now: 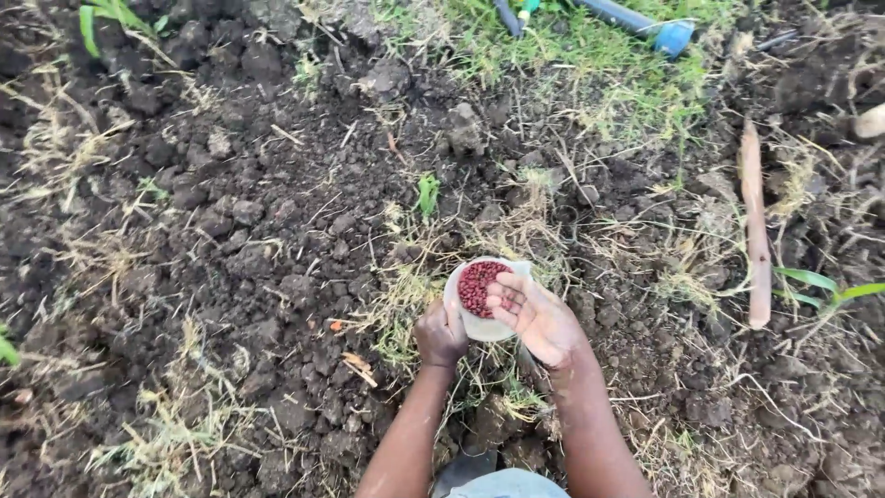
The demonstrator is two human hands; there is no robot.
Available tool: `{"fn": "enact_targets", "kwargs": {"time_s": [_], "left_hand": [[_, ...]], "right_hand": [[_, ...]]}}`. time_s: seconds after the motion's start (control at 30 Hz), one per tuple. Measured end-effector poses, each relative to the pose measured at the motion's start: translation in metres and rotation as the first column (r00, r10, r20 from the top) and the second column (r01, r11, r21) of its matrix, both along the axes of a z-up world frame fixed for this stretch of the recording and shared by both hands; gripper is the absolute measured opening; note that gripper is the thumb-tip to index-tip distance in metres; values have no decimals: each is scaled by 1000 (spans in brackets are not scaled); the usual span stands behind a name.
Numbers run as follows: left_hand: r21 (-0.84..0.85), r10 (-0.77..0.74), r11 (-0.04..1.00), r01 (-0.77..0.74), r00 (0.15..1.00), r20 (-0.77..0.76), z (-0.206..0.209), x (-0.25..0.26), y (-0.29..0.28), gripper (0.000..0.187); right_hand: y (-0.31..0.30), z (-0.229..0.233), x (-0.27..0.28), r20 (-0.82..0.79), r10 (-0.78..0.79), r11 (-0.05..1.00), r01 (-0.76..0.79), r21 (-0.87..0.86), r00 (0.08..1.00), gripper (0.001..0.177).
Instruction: Planting red seeds into soil by making holes with a wooden stick, dropping seeds from a container, and covering them with soil.
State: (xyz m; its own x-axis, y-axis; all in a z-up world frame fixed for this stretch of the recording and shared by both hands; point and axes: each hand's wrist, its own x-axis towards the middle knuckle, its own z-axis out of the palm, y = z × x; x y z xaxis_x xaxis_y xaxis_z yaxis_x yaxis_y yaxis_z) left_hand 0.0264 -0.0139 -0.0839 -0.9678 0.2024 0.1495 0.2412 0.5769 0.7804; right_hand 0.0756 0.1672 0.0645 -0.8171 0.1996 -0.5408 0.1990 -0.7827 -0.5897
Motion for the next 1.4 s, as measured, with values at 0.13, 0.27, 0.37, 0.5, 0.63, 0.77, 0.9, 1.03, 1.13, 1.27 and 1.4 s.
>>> {"fn": "enact_targets", "kwargs": {"time_s": [0.13, 0.27, 0.37, 0.5, 0.63, 0.77, 0.9, 1.03, 1.13, 1.27, 1.4], "left_hand": [[42, 9, 999, -9, 1000, 6, -37, 4, -1, 40], [52, -27, 998, 27, 1000, 9, -50, 5, -9, 42], [-71, -91, 993, 96, 993, 75, -20, 2, -10, 44], [-32, -102, 994, 104, 994, 48, -16, 0, -7, 44], [-46, -104, 993, 105, 995, 8, -21, 1, -9, 49], [-53, -125, 990, 127, 991, 41, -14, -2, -9, 50], [-44, -137, 990, 137, 991, 8, -13, 0, -9, 50], [-24, -149, 989, 149, 989, -4, -9, -2, -8, 49], [-23, -155, 988, 154, 987, -46, -12, -2, -9, 48], [22, -164, 986, 165, 985, -54, -5, -5, -7, 49], [12, -160, 987, 161, 987, -18, -2, -3, -7, 46]], "right_hand": [[30, 7, -6, -99, -54, 979, 33, -202, 994, 62], [83, -13, -7, -149, -203, 972, 181, -147, 968, 60], [118, 4, -22, -201, -245, 964, 216, -157, 948, 84], [150, 1, -53, 206, -383, 924, 372, 92, 900, 57], [172, -36, -61, 329, -407, 912, 361, 193, 852, 46], [186, -46, -74, 442, -410, 905, 296, 306, 798, 39], [224, -113, -85, 498, -380, 891, 163, 424, 780, 31], [217, -98, -90, 478, -373, 821, 43, 569, 795, 31], [217, -84, -78, 425, -408, 795, 86, 601, 808, 48], [166, 21, -70, 402, -392, 769, 54, 637, 828, 39], [109, 77, -58, 162, 151, 784, -218, 582, 975, 30]]}}
